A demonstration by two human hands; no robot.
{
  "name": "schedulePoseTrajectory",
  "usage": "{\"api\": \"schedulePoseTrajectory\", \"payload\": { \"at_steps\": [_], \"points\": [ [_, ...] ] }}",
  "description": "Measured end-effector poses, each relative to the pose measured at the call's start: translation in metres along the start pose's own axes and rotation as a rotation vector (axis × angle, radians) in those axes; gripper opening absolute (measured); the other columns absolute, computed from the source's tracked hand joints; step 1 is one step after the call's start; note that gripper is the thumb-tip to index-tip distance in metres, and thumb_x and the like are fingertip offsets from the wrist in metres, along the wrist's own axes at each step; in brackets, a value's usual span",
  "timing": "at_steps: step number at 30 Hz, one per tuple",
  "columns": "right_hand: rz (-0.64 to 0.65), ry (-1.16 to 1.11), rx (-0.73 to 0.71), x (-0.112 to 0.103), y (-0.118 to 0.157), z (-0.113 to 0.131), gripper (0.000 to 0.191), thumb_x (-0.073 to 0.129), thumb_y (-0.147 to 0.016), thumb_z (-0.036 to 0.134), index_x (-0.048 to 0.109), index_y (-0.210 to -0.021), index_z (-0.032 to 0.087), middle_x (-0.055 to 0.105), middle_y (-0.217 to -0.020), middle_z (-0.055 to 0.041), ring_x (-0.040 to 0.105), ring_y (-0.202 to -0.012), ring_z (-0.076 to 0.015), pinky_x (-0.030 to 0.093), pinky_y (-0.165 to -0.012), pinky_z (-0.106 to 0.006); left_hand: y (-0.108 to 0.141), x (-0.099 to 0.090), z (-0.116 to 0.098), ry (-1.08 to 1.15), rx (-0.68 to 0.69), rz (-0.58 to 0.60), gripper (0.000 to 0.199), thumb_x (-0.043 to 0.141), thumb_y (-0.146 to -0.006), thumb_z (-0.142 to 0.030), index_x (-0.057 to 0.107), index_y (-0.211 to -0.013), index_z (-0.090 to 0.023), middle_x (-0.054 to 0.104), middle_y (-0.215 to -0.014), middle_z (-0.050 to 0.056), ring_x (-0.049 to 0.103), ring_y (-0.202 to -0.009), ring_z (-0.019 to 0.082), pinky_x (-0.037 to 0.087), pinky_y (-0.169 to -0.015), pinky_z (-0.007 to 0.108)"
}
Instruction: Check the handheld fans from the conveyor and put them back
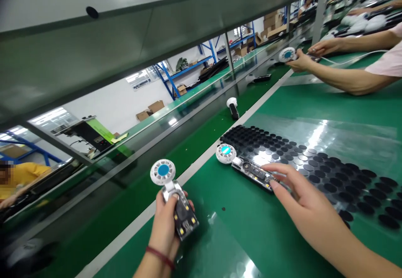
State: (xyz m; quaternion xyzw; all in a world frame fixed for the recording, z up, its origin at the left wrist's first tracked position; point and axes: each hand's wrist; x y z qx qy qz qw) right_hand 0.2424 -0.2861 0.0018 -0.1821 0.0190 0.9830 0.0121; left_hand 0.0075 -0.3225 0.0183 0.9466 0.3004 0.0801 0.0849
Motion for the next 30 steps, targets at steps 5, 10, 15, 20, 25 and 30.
{"api": "schedulePoseTrajectory", "payload": {
  "at_steps": [5, 10, 15, 20, 25, 30],
  "points": [
    [0.020, 0.559, -0.186, 0.003, -0.018, -0.023, 0.053, 0.037, -0.086, 0.043, 0.026, -0.135, 0.025, 0.029, -0.142, -0.0107, 0.020, -0.132, -0.0299, 0.027, -0.103, -0.049, -0.089, -0.021, -0.024, -0.167, 0.071, -0.161, 0.043, 0.050, -0.083, -0.024, 0.032, -0.122, -0.019, 0.057, -0.088, 0.003, 0.059, -0.068, 0.015, 0.050, -0.061, 0.032],
    [0.132, 0.792, -0.276, -0.002, -0.029, -0.024, 0.054, 0.039, -0.086, 0.037, 0.035, -0.133, 0.010, 0.042, -0.134, -0.0186, 0.035, -0.124, -0.0339, 0.032, -0.099, -0.048, -0.151, -0.045, -0.047, -0.384, 0.115, -0.294, 0.040, 0.054, -0.082, -0.028, 0.046, -0.120, -0.018, 0.046, -0.125, 0.010, 0.048, -0.109, 0.025, 0.042, -0.089, 0.048],
    [0.146, 0.549, -0.030, -0.008, -0.006, -0.008, 0.050, 0.043, -0.083, 0.045, 0.038, -0.129, 0.026, 0.046, -0.133, -0.0082, 0.047, -0.116, -0.0294, 0.043, -0.090, -0.042, -0.097, -0.017, -0.029, -0.413, 0.188, -0.194, 0.040, 0.052, -0.083, -0.025, 0.045, -0.122, -0.020, 0.026, -0.143, 0.008, 0.026, -0.128, 0.028, 0.023, -0.103, 0.051],
    [0.151, 0.427, -0.320, 0.019, 0.051, -0.014, 0.051, 0.054, -0.078, 0.043, 0.039, -0.124, 0.027, 0.054, -0.124, -0.0083, 0.050, -0.112, -0.0292, 0.045, -0.089, -0.048, 0.035, 0.048, 0.003, -0.119, -0.080, 0.242, 0.055, 0.028, -0.085, -0.056, 0.061, -0.098, -0.015, 0.066, -0.097, 0.012, 0.062, -0.090, 0.024, 0.049, -0.078, 0.038],
    [0.469, 0.377, -0.723, 0.025, 0.082, -0.032, 0.055, 0.053, -0.080, 0.028, 0.032, -0.131, 0.029, 0.049, -0.130, -0.0053, 0.047, -0.116, -0.0234, 0.047, -0.091, -0.038, 0.072, 0.038, -0.010, 0.509, -0.515, 0.098, 0.066, 0.041, -0.066, -0.075, 0.060, -0.065, -0.012, 0.060, -0.055, 0.006, 0.058, -0.052, 0.016, 0.045, -0.051, 0.025],
    [0.758, 0.478, -0.629, 0.018, 0.080, -0.023, 0.023, 0.054, -0.075, 0.012, 0.064, -0.087, 0.028, 0.060, -0.113, -0.0014, 0.055, -0.099, -0.0230, 0.050, -0.080, -0.037, 0.065, 0.009, 0.004, 0.419, -0.577, 0.121, 0.072, 0.034, -0.066, -0.078, 0.060, -0.059, -0.011, 0.057, -0.047, 0.007, 0.053, -0.044, 0.014, 0.037, -0.043, 0.020]
  ]
}}
Point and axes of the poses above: each hand's wrist, its own y-axis away from the middle knuckle, its own x-axis out of the palm, z = x × y
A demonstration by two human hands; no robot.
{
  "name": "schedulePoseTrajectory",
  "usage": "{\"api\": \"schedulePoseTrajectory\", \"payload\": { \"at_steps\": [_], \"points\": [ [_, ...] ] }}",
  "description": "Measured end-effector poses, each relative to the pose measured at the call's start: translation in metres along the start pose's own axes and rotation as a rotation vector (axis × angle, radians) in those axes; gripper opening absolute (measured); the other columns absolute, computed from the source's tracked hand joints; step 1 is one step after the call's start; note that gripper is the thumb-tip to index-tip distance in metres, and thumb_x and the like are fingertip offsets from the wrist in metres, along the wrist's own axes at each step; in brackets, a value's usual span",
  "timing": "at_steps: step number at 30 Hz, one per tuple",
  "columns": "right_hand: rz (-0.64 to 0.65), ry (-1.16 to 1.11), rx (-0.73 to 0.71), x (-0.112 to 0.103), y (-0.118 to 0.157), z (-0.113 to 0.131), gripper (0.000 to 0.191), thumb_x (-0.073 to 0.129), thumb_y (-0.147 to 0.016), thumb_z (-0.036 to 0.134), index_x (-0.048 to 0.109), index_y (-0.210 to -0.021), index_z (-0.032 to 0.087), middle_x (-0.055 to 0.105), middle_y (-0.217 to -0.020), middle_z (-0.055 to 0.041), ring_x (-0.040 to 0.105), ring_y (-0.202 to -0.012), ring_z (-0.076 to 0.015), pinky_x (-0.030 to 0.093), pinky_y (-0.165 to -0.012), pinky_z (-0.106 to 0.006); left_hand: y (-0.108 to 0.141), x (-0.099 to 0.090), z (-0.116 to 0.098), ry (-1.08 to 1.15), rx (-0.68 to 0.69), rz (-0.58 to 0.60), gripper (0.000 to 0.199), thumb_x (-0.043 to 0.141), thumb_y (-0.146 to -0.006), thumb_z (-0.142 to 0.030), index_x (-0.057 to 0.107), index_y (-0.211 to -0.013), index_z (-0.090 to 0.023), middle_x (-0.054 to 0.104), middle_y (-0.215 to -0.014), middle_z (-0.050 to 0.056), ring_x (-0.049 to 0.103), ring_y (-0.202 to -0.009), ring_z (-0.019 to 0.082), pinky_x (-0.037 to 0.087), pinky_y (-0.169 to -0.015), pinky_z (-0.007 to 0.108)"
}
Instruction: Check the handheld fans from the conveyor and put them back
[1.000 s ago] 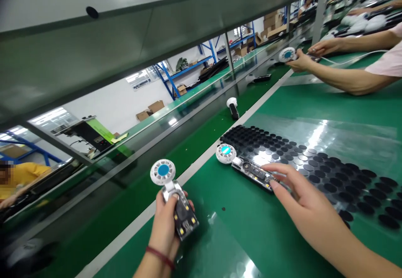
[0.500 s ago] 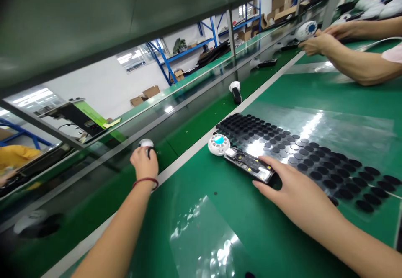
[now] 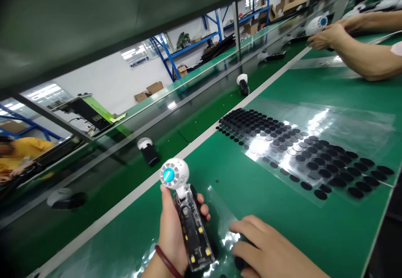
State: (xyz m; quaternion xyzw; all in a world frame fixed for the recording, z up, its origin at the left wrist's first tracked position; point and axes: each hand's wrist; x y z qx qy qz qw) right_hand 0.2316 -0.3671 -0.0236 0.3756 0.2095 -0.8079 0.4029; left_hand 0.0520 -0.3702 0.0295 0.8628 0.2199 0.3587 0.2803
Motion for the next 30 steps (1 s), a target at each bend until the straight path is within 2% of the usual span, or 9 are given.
{"api": "schedulePoseTrajectory", "payload": {
  "at_steps": [3, 6, 9, 12, 16, 19, 22, 26, 30],
  "points": [
    [0.103, 0.043, 0.039, -0.008, -0.014, 0.014, 0.022, 0.053, -0.072, 0.006, 0.064, -0.076, 0.024, 0.063, -0.101, -0.0030, 0.056, -0.090, -0.0244, 0.050, -0.073, -0.039, -0.005, -0.007, 0.015, -0.002, -0.033, -0.026, 0.073, 0.034, -0.064, -0.079, 0.059, -0.057, -0.011, 0.056, -0.046, 0.008, 0.054, -0.046, 0.015, 0.042, -0.048, 0.023],
    [0.153, 0.023, 0.145, -0.017, -0.028, 0.027, 0.024, 0.052, -0.068, 0.001, 0.063, -0.072, 0.022, 0.062, -0.094, -0.0031, 0.055, -0.087, -0.0233, 0.047, -0.073, -0.037, -0.007, -0.009, 0.025, 0.021, 0.070, -0.032, 0.071, 0.035, -0.068, -0.076, 0.060, -0.058, -0.011, 0.057, -0.047, 0.007, 0.057, -0.051, 0.016, 0.048, -0.063, 0.028],
    [0.199, -0.092, 0.224, -0.024, -0.031, 0.029, 0.023, 0.052, -0.062, -0.001, 0.058, -0.068, 0.020, 0.061, -0.088, -0.0025, 0.054, -0.087, -0.0212, 0.044, -0.074, -0.034, -0.007, -0.010, 0.028, 0.002, 0.150, -0.042, 0.068, 0.035, -0.071, -0.073, 0.060, -0.060, -0.011, 0.058, -0.049, 0.007, 0.058, -0.052, 0.017, 0.049, -0.068, 0.032],
    [0.253, -0.234, 0.207, -0.029, -0.025, 0.024, 0.024, 0.049, -0.057, -0.005, 0.051, -0.062, 0.019, 0.061, -0.083, -0.0004, 0.054, -0.085, -0.0180, 0.043, -0.074, -0.030, -0.007, -0.011, 0.031, -0.010, 0.189, -0.057, 0.068, 0.036, -0.071, -0.073, 0.061, -0.061, -0.011, 0.059, -0.050, 0.007, 0.057, -0.050, 0.016, 0.050, -0.069, 0.035],
    [0.141, -0.523, 0.174, -0.037, -0.025, 0.021, 0.021, 0.051, -0.068, 0.001, 0.051, -0.064, 0.021, 0.060, -0.089, 0.0026, 0.055, -0.087, -0.0132, 0.043, -0.078, -0.025, -0.006, -0.010, 0.033, -0.004, 0.175, -0.060, 0.065, 0.037, -0.072, -0.071, 0.062, -0.061, -0.012, 0.061, -0.054, 0.007, 0.059, -0.052, 0.016, 0.049, -0.069, 0.034],
    [0.043, -0.658, 0.288, -0.045, -0.043, 0.027, 0.014, 0.052, -0.079, 0.020, 0.054, -0.066, 0.023, 0.051, -0.118, 0.0033, 0.047, -0.110, -0.0159, 0.037, -0.093, -0.028, -0.006, -0.010, 0.033, -0.033, 0.185, -0.105, 0.062, 0.041, -0.073, -0.068, 0.064, -0.066, -0.011, 0.064, -0.058, 0.008, 0.063, -0.062, 0.020, 0.049, -0.070, 0.033],
    [0.002, -0.662, 0.387, -0.045, -0.064, 0.035, 0.016, 0.049, -0.081, 0.024, 0.053, -0.066, 0.023, 0.035, -0.138, 0.0050, 0.035, -0.124, -0.0194, 0.033, -0.098, -0.034, -0.008, -0.012, 0.031, -0.020, 0.241, -0.132, 0.054, 0.048, -0.075, -0.061, 0.067, -0.084, -0.012, 0.069, -0.079, 0.010, 0.064, -0.079, 0.023, 0.047, -0.077, 0.034],
    [0.006, -0.603, 0.340, -0.038, -0.078, 0.040, 0.015, 0.047, -0.079, 0.017, 0.052, -0.065, 0.022, 0.040, -0.136, 0.0027, 0.039, -0.122, -0.0207, 0.035, -0.098, -0.035, -0.012, -0.015, 0.030, -0.067, 0.246, -0.091, 0.058, 0.045, -0.076, -0.062, 0.067, -0.093, -0.011, 0.069, -0.091, 0.014, 0.062, -0.093, 0.027, 0.044, -0.086, 0.037],
    [-0.007, -0.519, 0.310, -0.035, -0.080, 0.042, 0.018, 0.044, -0.079, 0.012, 0.051, -0.065, 0.021, 0.049, -0.128, 0.0004, 0.043, -0.118, -0.0216, 0.036, -0.096, -0.035, -0.015, -0.017, 0.030, -0.056, 0.268, -0.168, 0.055, 0.050, -0.075, -0.059, 0.067, -0.097, -0.012, 0.069, -0.095, 0.013, 0.061, -0.097, 0.027, 0.041, -0.090, 0.038]
  ]
}}
Point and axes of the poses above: each hand's wrist, its own y-axis away from the middle knuckle, its own x-axis out of the palm, z = x × y
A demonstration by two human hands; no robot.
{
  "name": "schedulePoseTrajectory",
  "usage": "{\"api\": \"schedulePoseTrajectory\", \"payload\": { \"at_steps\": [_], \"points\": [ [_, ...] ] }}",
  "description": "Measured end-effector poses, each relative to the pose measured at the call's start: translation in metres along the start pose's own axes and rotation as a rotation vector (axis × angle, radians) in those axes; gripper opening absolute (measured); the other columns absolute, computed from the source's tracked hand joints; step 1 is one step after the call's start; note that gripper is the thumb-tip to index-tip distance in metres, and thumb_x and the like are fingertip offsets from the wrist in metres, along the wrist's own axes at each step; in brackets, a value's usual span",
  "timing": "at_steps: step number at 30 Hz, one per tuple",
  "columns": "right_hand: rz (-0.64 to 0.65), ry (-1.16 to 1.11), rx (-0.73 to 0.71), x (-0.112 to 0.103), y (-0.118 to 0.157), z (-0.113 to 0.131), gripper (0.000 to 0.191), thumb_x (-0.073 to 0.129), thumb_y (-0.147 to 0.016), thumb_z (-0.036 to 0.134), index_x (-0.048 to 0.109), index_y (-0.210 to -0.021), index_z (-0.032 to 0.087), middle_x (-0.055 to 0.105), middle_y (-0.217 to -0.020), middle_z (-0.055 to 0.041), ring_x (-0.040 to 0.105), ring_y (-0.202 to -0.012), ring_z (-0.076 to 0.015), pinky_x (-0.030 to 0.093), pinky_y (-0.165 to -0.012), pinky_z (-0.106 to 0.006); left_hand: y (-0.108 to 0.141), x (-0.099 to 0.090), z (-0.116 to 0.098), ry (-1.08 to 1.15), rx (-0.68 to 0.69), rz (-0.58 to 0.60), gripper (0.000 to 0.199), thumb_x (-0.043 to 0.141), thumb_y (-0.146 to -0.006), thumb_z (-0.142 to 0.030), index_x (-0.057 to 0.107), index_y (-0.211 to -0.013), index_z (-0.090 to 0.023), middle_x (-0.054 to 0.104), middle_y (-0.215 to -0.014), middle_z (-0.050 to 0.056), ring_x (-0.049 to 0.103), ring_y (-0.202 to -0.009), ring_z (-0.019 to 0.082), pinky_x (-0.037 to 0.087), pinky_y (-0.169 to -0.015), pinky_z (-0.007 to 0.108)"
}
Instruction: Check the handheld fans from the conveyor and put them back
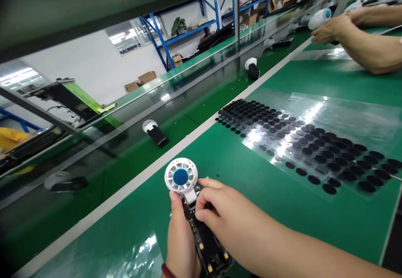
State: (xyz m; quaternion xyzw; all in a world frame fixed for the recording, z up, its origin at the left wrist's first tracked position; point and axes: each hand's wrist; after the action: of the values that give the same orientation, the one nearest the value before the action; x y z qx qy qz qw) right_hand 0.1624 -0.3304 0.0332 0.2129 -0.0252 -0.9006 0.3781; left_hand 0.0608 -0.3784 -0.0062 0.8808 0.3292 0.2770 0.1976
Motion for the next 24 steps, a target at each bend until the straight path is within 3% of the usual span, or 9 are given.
{"api": "schedulePoseTrajectory", "payload": {
  "at_steps": [4, 11, 15, 24],
  "points": [
    [-0.009, 0.048, -0.010, 0.002, 0.000, 0.002, 0.020, 0.044, -0.080, 0.011, 0.049, -0.063, 0.021, 0.052, -0.123, -0.0003, 0.050, -0.109, -0.0198, 0.040, -0.092, -0.034, -0.005, 0.000, 0.003, -0.039, 0.014, -0.059, 0.059, 0.051, -0.071, -0.062, 0.069, -0.092, -0.010, 0.070, -0.087, 0.014, 0.061, -0.095, 0.030, 0.041, -0.090, 0.040],
    [-0.036, 0.120, 0.008, 0.006, 0.000, -0.001, 0.020, 0.044, -0.081, 0.010, 0.050, -0.066, 0.022, 0.053, -0.121, -0.0013, 0.041, -0.120, -0.0199, 0.041, -0.091, -0.033, -0.005, -0.002, 0.006, 0.030, 0.030, -0.002, 0.061, 0.055, -0.069, -0.061, 0.066, -0.098, -0.009, 0.068, -0.093, 0.015, 0.061, -0.096, 0.030, 0.044, -0.088, 0.038],
    [-0.057, 0.148, -0.004, 0.007, 0.000, -0.002, 0.021, 0.043, -0.080, 0.007, 0.048, -0.066, 0.022, 0.056, -0.113, -0.0003, 0.045, -0.116, -0.0193, 0.044, -0.088, -0.032, 0.001, -0.003, 0.004, 0.078, 0.033, 0.023, 0.062, 0.059, -0.066, -0.061, 0.065, -0.102, -0.011, 0.066, -0.098, 0.015, 0.061, -0.096, 0.029, 0.047, -0.083, 0.037],
    [-0.018, 0.151, -0.019, 0.004, -0.002, 0.001, 0.022, 0.043, -0.080, 0.005, 0.047, -0.065, 0.020, 0.057, -0.110, -0.0013, 0.051, -0.104, -0.0193, 0.044, -0.086, -0.035, 0.000, -0.001, 0.003, 0.028, 0.059, 0.027, 0.054, 0.053, -0.073, -0.057, 0.066, -0.098, -0.010, 0.068, -0.094, 0.014, 0.061, -0.096, 0.029, 0.045, -0.087, 0.038]
  ]
}}
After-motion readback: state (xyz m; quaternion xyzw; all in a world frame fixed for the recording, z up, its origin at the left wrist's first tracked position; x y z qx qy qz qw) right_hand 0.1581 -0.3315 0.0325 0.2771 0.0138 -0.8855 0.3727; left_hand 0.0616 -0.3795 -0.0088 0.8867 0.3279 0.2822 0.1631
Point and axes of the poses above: each hand's wrist, its own y-axis away from the middle knuckle, its own x-axis out of the palm, z = x × y
